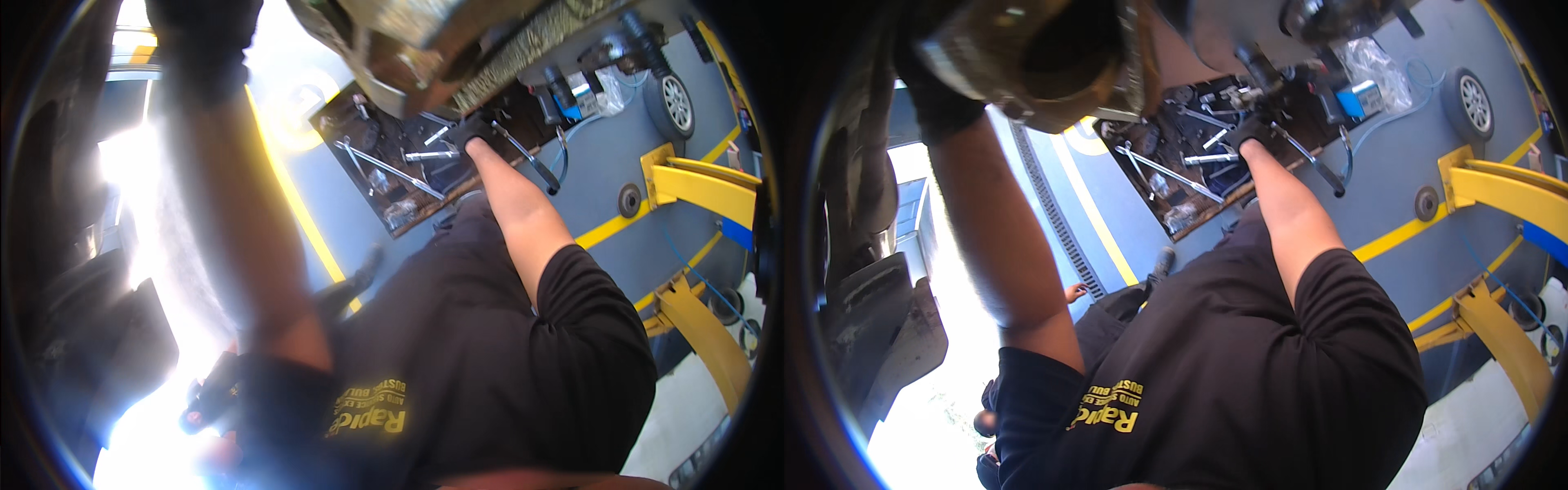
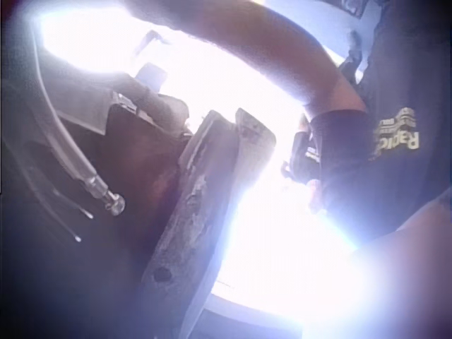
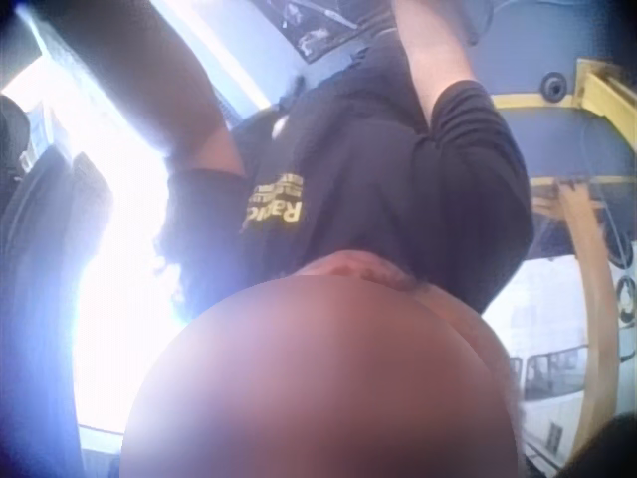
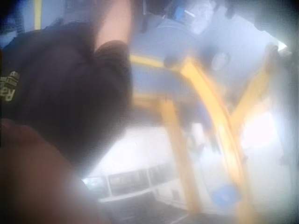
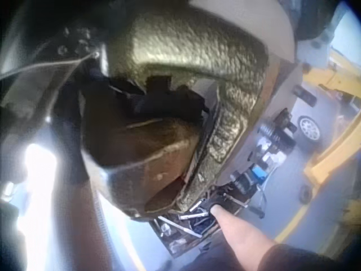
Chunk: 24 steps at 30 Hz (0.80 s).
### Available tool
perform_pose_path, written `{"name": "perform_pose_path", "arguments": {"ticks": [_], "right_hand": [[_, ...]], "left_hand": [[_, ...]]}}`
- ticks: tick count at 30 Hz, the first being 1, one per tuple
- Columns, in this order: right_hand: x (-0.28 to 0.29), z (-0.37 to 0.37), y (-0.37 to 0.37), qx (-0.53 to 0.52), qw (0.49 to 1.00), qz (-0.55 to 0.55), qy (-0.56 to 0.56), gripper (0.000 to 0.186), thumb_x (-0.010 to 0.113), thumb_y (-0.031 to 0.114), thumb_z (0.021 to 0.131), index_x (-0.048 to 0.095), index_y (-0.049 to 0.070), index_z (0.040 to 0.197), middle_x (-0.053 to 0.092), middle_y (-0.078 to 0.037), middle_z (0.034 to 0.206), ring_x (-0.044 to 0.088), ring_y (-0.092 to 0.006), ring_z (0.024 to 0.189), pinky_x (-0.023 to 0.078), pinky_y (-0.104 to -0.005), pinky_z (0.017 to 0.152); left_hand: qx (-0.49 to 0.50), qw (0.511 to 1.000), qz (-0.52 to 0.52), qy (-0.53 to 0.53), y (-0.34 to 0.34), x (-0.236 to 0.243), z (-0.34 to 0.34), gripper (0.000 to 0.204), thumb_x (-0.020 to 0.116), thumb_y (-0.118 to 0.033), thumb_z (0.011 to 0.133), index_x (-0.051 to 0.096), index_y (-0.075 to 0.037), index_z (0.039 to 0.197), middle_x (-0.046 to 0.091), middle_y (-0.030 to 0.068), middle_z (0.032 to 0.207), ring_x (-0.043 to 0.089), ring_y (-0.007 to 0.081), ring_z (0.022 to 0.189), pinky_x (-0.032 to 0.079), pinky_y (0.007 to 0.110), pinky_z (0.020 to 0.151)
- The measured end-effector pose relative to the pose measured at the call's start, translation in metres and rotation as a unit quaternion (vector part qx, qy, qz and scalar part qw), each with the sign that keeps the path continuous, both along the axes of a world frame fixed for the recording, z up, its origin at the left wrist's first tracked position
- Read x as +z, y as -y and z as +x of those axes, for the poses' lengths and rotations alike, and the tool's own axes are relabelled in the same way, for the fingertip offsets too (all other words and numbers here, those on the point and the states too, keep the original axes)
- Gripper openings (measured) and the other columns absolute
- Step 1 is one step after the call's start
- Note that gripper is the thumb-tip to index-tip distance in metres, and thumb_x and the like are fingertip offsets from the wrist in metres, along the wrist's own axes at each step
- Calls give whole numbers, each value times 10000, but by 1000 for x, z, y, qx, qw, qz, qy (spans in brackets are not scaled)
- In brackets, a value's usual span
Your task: The person works on a vehicle's brake assembly while the car is raised on a lift. They use a wrench to tighten bolts on the brake caliper and adjust components with both hands.
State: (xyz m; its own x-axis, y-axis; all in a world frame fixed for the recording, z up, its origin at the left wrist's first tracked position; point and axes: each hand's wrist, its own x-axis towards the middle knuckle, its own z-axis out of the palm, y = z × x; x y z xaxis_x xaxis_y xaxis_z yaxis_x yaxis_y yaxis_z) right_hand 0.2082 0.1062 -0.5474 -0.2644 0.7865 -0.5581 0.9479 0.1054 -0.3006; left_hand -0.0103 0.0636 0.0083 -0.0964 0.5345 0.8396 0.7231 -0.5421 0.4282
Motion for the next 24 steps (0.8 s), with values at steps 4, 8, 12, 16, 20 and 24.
{"name": "perform_pose_path", "arguments": {"ticks": [4, 8, 12, 16, 20, 24], "right_hand": [[-7, 30, -12, 392, 919, 14, -29, 368, 627, 359, 917, 736, 79, 1130, 678, -263, 1276, 686, -375, 1184, 544, -497, 985], [65, 107, 19, -56, 907, -359, -211, 216, 571, 225, 987, 661, 36, 1044, 704, -159, 844, 707, -321, 778, 566, -439, 753], [261, 180, 53, 337, 894, -99, -279, 304, 620, 252, 1011, 591, -15, 1153, 689, -102, 849, 669, -198, 682, 557, -365, 671], [479, 195, 94, 172, 879, -214, -390, 458, 651, 173, 1012, 504, -29, 1396, 654, -73, 992, 612, -89, 718, 510, -279, 621], [581, 143, 144, 126, 840, -161, -503, 499, 573, 125, 1056, 408, 38, 1519, 613, -66, 956, 573, -81, 666, 495, -267, 612], [598, 97, 164, -46, 760, -277, -586, 537, 510, 153, 1084, 314, 95, 1580, 618, -90, 929, 599, -115, 629, 494, -267, 593]], "left_hand": [[-37, 997, -70, 7, 7, 2, 3, 287, 519, -176, 1048, 686, 54, 1088, 732, 79, 966, 619, 103, 771, 503, 239, 675], [-129, 946, -189, 228, 12, 7, -3, 295, 442, -128, 1037, 681, 36, 1093, 718, 43, 922, 536, 63, 664, 444, 208, 609], [-157, 968, -172, 95, 13, 10, -7, 349, 480, -222, 1057, 685, 22, 1202, 745, 84, 1133, 644, 155, 904, 533, 289, 803], [-103, 984, -147, 17, 14, 8, -3, 337, 523, -170, 983, 734, 19, 1166, 728, 79, 1091, 625, 148, 878, 511, 279, 796], [-196, 975, -99, 45, 11, 7, -8, 371, 506, -209, 1003, 737, 17, 1185, 721, 71, 1069, 577, 136, 835, 487, 277, 777], [-261, 932, -182, 174, 8, 2, -18, 396, 454, -189, 1054, 693, 57, 1252, 719, 91, 1101, 600, 143, 883, 495, 282, 808]]}}
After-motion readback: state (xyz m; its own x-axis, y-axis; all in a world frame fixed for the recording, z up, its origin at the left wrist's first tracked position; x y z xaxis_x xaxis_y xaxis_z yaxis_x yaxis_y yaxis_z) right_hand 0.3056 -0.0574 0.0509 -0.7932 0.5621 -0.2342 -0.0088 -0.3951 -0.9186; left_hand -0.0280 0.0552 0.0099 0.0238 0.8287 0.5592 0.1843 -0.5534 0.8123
